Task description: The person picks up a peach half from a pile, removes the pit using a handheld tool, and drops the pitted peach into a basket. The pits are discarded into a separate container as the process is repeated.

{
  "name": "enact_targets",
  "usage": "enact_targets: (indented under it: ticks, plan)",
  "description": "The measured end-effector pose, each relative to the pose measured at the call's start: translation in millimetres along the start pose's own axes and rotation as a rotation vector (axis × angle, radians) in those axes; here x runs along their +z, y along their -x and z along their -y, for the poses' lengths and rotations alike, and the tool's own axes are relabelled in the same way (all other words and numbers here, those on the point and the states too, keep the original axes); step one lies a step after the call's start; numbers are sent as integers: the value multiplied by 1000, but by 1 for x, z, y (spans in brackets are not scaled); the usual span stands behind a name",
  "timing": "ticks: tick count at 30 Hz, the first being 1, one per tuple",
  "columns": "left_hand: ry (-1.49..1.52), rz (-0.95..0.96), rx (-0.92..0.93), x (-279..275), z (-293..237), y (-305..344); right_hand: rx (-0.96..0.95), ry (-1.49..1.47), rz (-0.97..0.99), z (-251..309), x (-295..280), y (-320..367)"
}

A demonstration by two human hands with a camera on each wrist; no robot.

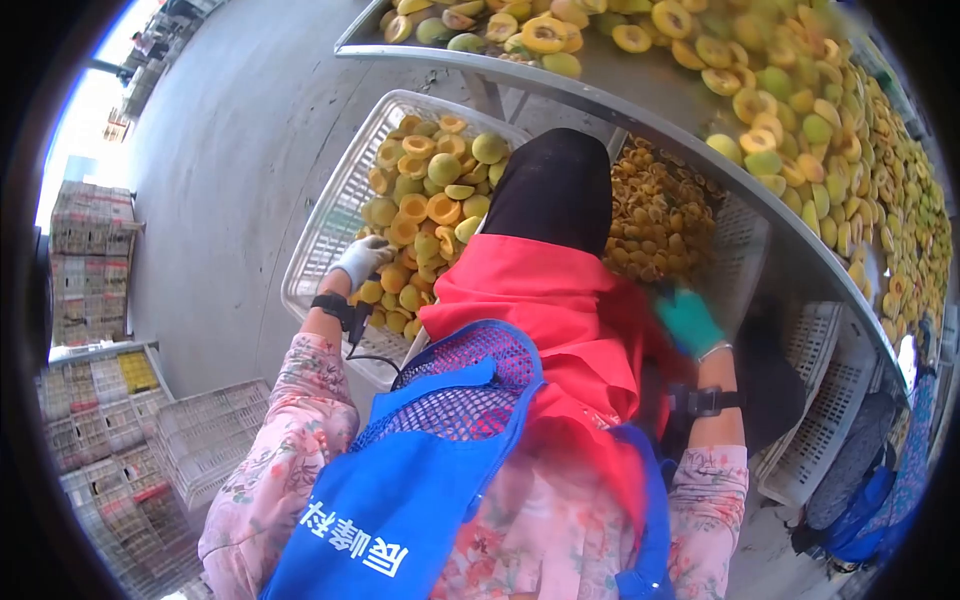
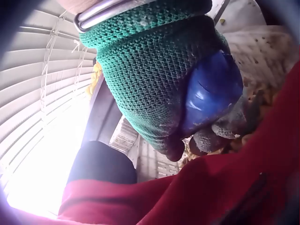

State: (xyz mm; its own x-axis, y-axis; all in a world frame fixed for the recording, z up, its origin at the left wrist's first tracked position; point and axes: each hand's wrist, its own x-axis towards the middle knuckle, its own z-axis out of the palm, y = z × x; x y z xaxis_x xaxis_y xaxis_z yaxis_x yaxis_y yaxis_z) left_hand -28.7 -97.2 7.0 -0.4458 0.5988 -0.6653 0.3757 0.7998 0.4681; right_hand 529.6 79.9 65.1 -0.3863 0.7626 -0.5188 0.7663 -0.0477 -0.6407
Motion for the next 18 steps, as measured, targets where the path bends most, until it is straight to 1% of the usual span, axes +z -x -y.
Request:
enact_targets:
  ticks: [2, 4, 5, 8, 9, 12, 14, 16, 18]
  plan:
    - [-28, 24, -36, 24, 38, -17, 27, 16, 9, 0, 0, 1]
    - [-241, 32, -18, 39, 34, -17, 79, 27, 36, -4, -4, 1]
    - [-259, -42, -34, 50, 43, -28, 98, 35, 48, -8, -5, 2]
    - [-423, -118, -27, 65, 46, -57, 87, 31, 58, -30, -3, 2]
    - [-359, -134, -19, 63, 41, -57, 64, 0, 63, -32, 1, 6]
    - [-402, -223, -11, 54, 26, -54, 106, -13, 69, -27, 11, 9]
    - [-382, -329, 10, 64, 31, -57, 92, -21, 72, -24, 12, 13]
    - [-265, -449, -32, 81, 46, -77, 75, -15, 75, -20, 12, 16]
    - [-248, -390, -12, 68, 33, -55, 61, -22, 78, -13, 11, 18]
